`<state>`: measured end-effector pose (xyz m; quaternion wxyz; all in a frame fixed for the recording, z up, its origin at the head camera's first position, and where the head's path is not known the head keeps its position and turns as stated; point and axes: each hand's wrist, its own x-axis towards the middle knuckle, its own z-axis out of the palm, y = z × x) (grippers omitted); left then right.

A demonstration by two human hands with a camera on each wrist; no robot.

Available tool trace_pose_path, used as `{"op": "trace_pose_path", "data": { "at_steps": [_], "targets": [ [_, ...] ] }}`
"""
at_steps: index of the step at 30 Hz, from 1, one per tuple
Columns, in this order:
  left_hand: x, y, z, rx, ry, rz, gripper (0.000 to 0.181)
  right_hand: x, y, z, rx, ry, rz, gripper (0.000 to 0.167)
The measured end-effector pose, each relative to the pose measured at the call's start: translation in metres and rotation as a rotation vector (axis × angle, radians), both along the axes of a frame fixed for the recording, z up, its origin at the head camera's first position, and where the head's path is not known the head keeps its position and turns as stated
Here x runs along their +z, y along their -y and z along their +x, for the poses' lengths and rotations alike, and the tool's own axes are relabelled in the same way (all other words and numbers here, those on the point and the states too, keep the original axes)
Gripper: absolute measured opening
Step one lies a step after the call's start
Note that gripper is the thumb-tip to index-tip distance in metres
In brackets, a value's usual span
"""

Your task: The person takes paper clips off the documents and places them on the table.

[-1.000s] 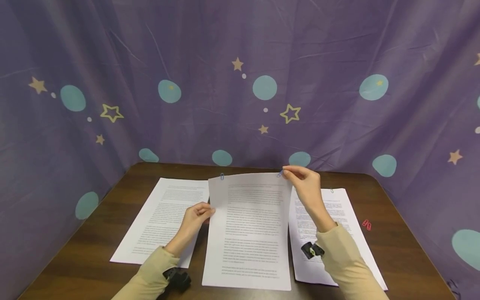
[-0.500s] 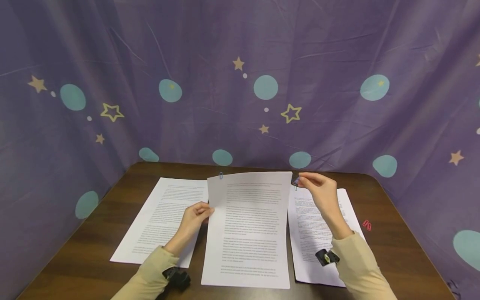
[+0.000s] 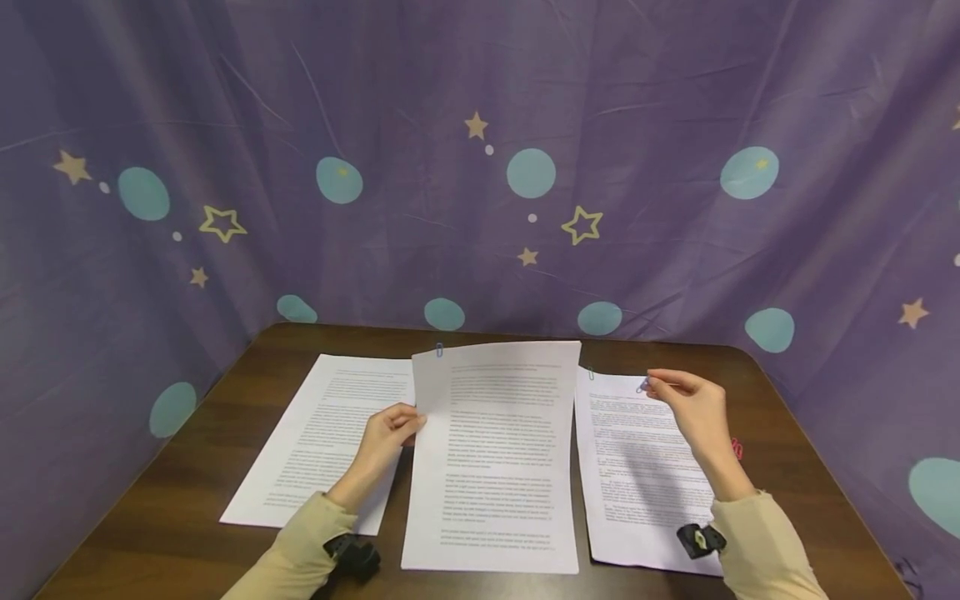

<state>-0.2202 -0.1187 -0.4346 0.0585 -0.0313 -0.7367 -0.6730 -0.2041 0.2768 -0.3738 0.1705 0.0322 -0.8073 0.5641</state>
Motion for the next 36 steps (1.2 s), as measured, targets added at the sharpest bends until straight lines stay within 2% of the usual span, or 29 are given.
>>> {"op": "trace_pose_path", "data": {
  "at_steps": [3, 6, 7, 12, 15, 19, 21, 23, 26, 27, 32, 33, 36],
  "targets": [
    [0.001, 0.001, 0.000, -0.006, 0.006, -0.009, 0.014, -0.001, -0.008, 0.006, -0.023, 0.019, 0.001, 0.036],
    [0.001, 0.001, 0.001, -0.001, 0.006, -0.022, 0.014, -0.014, -0.024, 0.004, -0.059, 0.052, -0.008, 0.035],
    [-0.002, 0.002, -0.001, 0.001, 0.009, -0.020, 0.014, -0.017, -0.029, 0.004, -0.069, 0.067, -0.003, 0.036],
    [-0.001, 0.002, 0.001, 0.006, 0.011, -0.015, 0.015, -0.034, -0.057, 0.005, -0.123, 0.188, 0.116, 0.044],
    [0.006, 0.001, 0.005, -0.006, 0.008, -0.002, 0.015, -0.059, -0.084, -0.003, -0.155, 0.253, 0.153, 0.041],
    [0.018, -0.001, 0.012, -0.009, 0.009, -0.009, 0.013, -0.101, -0.123, -0.018, -0.151, 0.246, 0.134, 0.035],
    [0.023, -0.002, 0.015, -0.002, 0.014, -0.020, 0.013, -0.115, -0.136, -0.022, -0.159, 0.231, 0.171, 0.041],
    [0.024, -0.002, 0.016, 0.003, 0.023, -0.028, 0.013, -0.123, -0.146, -0.022, -0.168, 0.226, 0.230, 0.045],
    [0.025, -0.002, 0.016, 0.005, 0.026, -0.025, 0.013, -0.121, -0.150, -0.016, -0.191, 0.248, 0.279, 0.046],
    [0.024, -0.002, 0.016, 0.004, 0.025, -0.021, 0.014, -0.118, -0.149, -0.013, -0.188, 0.265, 0.260, 0.044],
    [0.023, -0.002, 0.016, -0.001, 0.026, -0.011, 0.014, -0.090, -0.134, 0.009, -0.112, 0.324, 0.203, 0.042],
    [0.023, -0.002, 0.016, -0.002, 0.027, -0.011, 0.014, -0.085, -0.130, 0.013, -0.117, 0.346, 0.178, 0.040],
    [0.024, -0.003, 0.016, -0.003, 0.032, -0.013, 0.014, -0.075, -0.123, 0.021, -0.110, 0.372, 0.195, 0.039]
  ]
}}
